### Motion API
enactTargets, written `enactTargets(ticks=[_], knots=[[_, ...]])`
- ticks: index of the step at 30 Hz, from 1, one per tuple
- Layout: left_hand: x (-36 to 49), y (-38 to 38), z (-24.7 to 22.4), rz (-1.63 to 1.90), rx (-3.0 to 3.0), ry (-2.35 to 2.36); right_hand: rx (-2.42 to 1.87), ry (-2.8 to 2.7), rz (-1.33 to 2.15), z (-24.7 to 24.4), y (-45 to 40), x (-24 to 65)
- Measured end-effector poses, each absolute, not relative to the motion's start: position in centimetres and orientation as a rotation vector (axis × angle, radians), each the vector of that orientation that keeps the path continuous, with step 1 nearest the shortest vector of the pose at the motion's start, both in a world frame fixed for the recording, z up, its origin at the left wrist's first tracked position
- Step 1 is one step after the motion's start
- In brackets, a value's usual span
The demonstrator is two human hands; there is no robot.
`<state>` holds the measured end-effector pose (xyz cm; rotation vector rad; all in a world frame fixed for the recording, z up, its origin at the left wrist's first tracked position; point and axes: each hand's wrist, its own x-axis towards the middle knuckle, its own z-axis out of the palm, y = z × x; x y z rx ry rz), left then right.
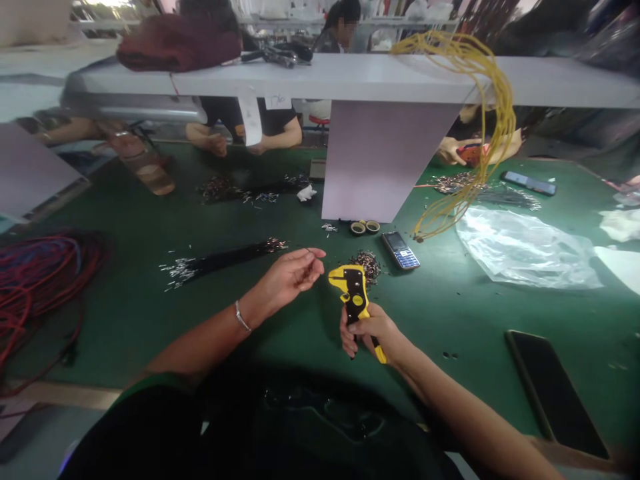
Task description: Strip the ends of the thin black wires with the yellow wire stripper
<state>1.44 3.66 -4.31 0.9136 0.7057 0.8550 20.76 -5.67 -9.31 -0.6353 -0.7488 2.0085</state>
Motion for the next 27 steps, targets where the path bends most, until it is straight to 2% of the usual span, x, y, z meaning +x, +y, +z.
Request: enactTargets(ticks=[7,13,21,27], knots=[[1.6,4.0,-4.6,0.868,1.039,0.852,-0.69,-0.76,1.988,-9.4,-5.7,21.0],[1.8,4.1,-5.1,0.729,1.305,1.034,-0.731,-0.768,1.972,-9.3,-5.8,21.0],[1.7,3.5,-4.7,0.47,1.409,0.925,-0.743,-0.776,1.928,-9.3,-5.4,21.6],[2.2,3.3,-5.5,0.687,1.213,1.0,-0.729,-0.809,1.803,-7.8,-4.7,23.3]])
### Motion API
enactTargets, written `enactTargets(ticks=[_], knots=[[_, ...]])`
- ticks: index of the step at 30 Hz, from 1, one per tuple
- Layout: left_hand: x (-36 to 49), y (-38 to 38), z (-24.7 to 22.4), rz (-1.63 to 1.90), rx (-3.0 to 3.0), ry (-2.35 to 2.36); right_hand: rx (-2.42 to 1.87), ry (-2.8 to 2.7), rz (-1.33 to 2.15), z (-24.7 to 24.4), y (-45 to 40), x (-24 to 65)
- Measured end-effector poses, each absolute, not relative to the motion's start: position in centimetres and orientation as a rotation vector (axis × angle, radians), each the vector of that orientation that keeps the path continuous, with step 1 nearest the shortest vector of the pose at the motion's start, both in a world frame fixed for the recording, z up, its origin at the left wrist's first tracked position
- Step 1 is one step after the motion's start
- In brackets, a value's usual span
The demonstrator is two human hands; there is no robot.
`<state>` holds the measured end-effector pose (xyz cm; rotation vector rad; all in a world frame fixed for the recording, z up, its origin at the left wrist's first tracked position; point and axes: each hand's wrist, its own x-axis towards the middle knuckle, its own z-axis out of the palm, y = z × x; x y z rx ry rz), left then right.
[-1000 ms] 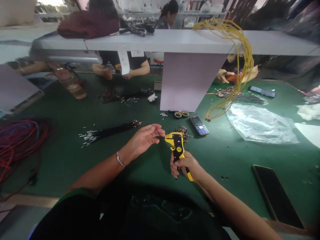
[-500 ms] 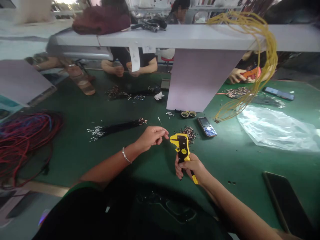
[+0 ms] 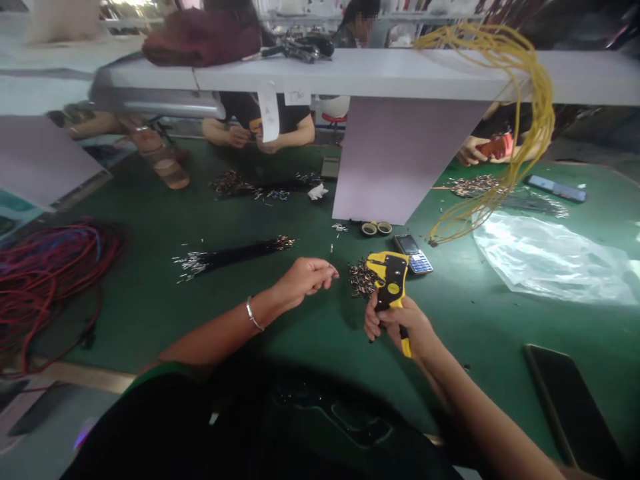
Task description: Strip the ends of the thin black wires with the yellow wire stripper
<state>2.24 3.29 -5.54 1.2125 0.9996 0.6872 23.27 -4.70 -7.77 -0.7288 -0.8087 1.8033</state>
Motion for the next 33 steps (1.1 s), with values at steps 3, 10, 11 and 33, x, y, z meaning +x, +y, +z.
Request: enactTargets(ticks=[3,10,11,33], knots=[[2.3,3.4,-5.4,0.785,1.185,1.034,-0.671,-0.85,1.872,-8.4,-4.7,22.9],[2.3,3.2,-4.7,0.82,1.174,1.058,-0.726,-0.9,1.803,-9.7,-4.9,22.0],[2.3,3.1,-4.7,0.817,1.173,1.077,-0.74,-0.901,1.787,-9.7,-4.9,22.0],[2.3,2.4,-4.6,0.85,1.326,1.149,-0.626,-0.974,1.941,-9.9,-5.1,21.7]])
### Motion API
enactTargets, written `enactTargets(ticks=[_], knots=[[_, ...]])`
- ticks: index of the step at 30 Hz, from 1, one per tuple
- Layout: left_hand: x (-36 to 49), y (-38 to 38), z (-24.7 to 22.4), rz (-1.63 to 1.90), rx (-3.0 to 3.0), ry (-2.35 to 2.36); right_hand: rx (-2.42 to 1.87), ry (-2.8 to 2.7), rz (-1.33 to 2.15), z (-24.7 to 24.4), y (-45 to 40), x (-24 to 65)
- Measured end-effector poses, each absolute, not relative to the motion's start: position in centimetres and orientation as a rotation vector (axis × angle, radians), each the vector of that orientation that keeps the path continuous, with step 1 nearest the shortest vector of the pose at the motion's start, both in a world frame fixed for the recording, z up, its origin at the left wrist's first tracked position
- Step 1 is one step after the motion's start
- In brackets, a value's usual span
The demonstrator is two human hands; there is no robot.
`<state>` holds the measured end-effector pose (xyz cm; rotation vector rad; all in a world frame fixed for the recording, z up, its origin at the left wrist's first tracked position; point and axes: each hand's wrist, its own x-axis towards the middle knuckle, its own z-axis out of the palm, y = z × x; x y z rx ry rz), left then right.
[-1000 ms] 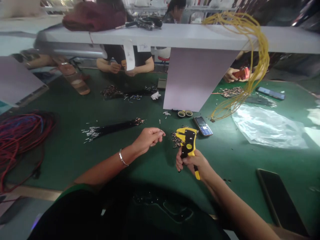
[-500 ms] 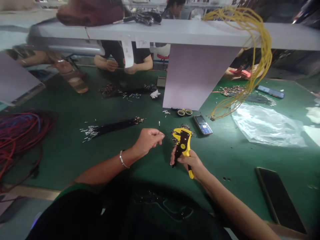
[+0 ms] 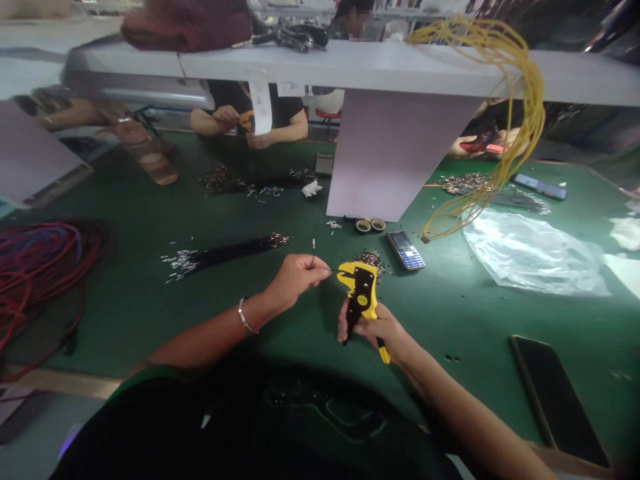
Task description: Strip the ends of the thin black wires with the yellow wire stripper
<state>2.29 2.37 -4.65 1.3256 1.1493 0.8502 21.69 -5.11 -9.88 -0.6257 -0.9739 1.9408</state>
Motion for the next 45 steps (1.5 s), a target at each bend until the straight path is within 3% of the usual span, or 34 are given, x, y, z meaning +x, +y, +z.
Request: enactTargets(ticks=[26,45], knots=[[1.9,3.1,-5.2,0.703,0.962,0.891,-0.536,-1.006,1.987,-9.6,-5.4,21.7],[2.7,2.3,-4.7,0.726,0.974,1.025,-0.627,-0.971,1.979,-8.9,-5.9,21.6]])
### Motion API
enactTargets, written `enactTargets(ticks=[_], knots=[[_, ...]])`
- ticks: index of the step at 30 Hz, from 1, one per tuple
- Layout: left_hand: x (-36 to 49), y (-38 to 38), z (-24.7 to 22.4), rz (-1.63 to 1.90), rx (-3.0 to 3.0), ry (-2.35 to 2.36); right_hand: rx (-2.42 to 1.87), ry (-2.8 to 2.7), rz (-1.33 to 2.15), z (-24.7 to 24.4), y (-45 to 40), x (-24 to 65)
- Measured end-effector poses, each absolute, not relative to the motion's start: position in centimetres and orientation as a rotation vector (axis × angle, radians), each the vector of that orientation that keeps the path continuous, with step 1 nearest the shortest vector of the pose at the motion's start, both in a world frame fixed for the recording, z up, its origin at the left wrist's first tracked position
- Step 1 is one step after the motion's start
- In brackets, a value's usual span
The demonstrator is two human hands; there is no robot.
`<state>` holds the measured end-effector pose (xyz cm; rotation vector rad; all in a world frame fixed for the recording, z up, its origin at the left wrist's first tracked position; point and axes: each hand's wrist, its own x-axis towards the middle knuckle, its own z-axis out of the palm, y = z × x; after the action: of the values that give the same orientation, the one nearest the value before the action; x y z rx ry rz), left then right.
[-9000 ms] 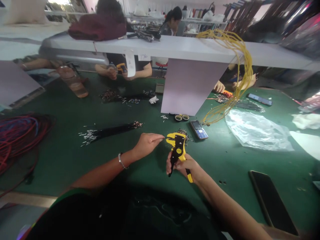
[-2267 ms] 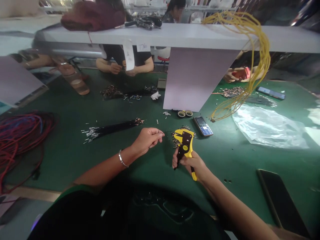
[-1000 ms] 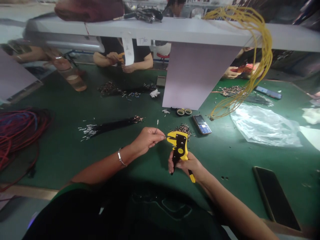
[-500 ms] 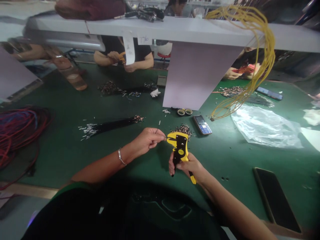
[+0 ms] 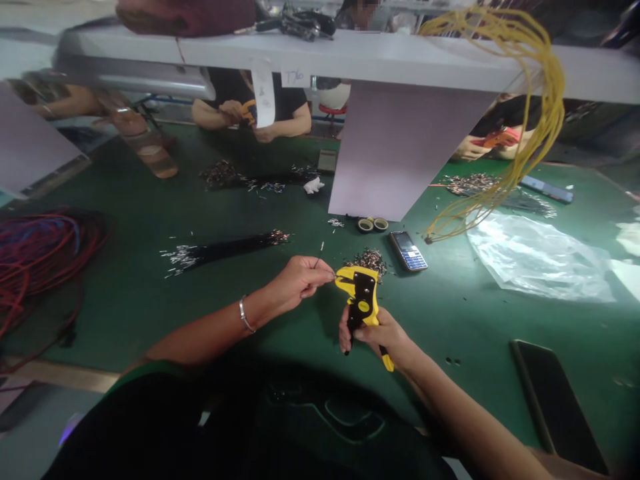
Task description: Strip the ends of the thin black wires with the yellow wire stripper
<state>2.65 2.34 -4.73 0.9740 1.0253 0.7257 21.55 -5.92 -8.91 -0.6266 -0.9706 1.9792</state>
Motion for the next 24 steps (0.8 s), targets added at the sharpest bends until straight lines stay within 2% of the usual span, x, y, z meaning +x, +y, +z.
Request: enactTargets(ticks=[24], knots=[[2.76,2.45,-5.01,0.71,0.99,1.043,-0.66,-0.888,2.02,-9.35,-6.03,21.45]])
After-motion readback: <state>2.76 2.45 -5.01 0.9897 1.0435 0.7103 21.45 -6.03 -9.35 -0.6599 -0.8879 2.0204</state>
